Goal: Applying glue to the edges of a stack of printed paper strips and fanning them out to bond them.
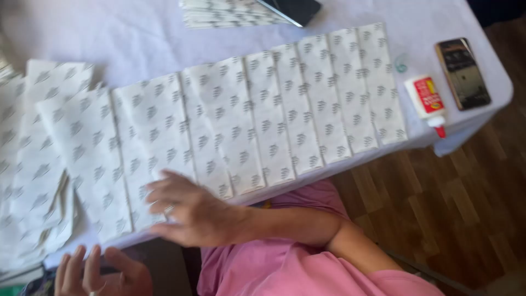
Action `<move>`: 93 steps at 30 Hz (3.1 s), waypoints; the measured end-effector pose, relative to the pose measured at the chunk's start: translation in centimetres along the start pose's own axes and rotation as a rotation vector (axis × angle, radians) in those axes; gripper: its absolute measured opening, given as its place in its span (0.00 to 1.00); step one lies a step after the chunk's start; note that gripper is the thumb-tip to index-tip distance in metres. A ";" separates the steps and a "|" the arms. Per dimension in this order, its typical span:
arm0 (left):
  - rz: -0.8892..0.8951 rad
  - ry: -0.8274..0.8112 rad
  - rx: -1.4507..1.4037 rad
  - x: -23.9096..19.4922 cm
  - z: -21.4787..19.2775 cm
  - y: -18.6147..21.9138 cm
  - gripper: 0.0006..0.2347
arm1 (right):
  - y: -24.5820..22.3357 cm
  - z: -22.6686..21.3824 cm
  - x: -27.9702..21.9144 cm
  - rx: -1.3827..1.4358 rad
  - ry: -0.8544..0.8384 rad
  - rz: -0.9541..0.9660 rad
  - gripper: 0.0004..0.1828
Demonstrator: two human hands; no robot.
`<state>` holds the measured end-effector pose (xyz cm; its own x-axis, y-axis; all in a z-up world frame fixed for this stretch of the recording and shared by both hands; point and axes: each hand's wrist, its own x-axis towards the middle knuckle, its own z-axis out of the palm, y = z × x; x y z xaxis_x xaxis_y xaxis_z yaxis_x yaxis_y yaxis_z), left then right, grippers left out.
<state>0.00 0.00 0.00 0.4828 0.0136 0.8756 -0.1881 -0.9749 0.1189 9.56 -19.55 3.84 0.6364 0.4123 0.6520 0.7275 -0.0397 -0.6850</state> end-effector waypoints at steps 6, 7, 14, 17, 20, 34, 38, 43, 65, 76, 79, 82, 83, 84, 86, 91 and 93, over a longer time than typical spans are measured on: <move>0.115 0.012 -0.207 1.9 3.3 3.4 0.04 | -0.6 -25.8 -5.6 -0.465 0.395 0.454 0.13; 0.114 0.020 -0.215 3.2 4.0 6.4 0.04 | 0.5 -30.0 -8.2 -0.475 0.398 0.449 0.13; 0.106 -0.372 -0.764 10.1 12.2 24.3 0.07 | 3.4 -45.8 -16.0 -1.029 0.436 0.921 0.28; 0.245 -0.524 -0.886 11.8 15.9 32.2 0.09 | 3.4 -46.9 -15.4 -0.737 0.388 1.150 0.38; 0.345 -0.574 -0.899 10.9 19.8 38.4 0.06 | 2.5 -47.0 -15.4 -0.497 0.475 1.215 0.30; 0.361 -0.732 -0.809 7.6 24.8 42.5 0.08 | 0.2 -42.4 -24.4 -0.041 1.186 0.483 0.35; 0.368 -0.776 -0.807 7.4 24.5 42.2 0.15 | 1.4 -40.5 -24.2 -0.166 1.191 0.500 0.32; 0.310 -0.988 -0.768 10.1 22.5 42.3 0.15 | 4.7 -40.0 -27.6 -0.195 1.081 0.470 0.35; 0.356 -0.732 -0.804 7.5 24.1 42.1 0.22 | 1.8 -40.6 -24.4 -0.272 1.229 0.487 0.28; 0.243 -0.705 -0.826 7.5 24.3 42.9 0.08 | 2.5 -39.7 -25.0 -0.214 1.277 0.444 0.26; 0.227 -0.690 -0.871 7.9 24.2 42.8 0.06 | 3.6 -38.9 -24.9 -0.224 1.186 0.467 0.29; 0.208 -0.815 -0.829 8.6 23.9 42.7 0.06 | 5.6 -38.5 -27.1 -0.183 1.172 0.399 0.35; 0.224 -0.829 -0.825 8.7 23.9 42.6 0.07 | 5.6 -38.5 -27.1 -0.179 1.178 0.409 0.35; 0.240 -0.844 -0.822 8.8 23.9 42.6 0.09 | 5.5 -38.4 -27.0 -0.174 1.185 0.420 0.35; 0.236 -0.824 -0.840 8.6 24.1 42.6 0.09 | 5.3 -39.4 -27.4 -0.190 1.204 0.415 0.34; 0.340 -0.700 -0.830 7.8 25.1 42.1 0.16 | 2.7 -41.3 -26.1 -0.214 1.319 0.406 0.26; 0.398 -0.646 -0.963 8.5 24.9 41.6 0.11 | 2.4 -41.9 -26.9 0.014 1.412 0.333 0.29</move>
<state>17.53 -45.97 0.75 0.5312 -0.6273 0.5695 -0.8425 -0.3200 0.4333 4.91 -68.85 -1.72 0.4957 -0.8375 0.2299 0.5011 0.0595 -0.8634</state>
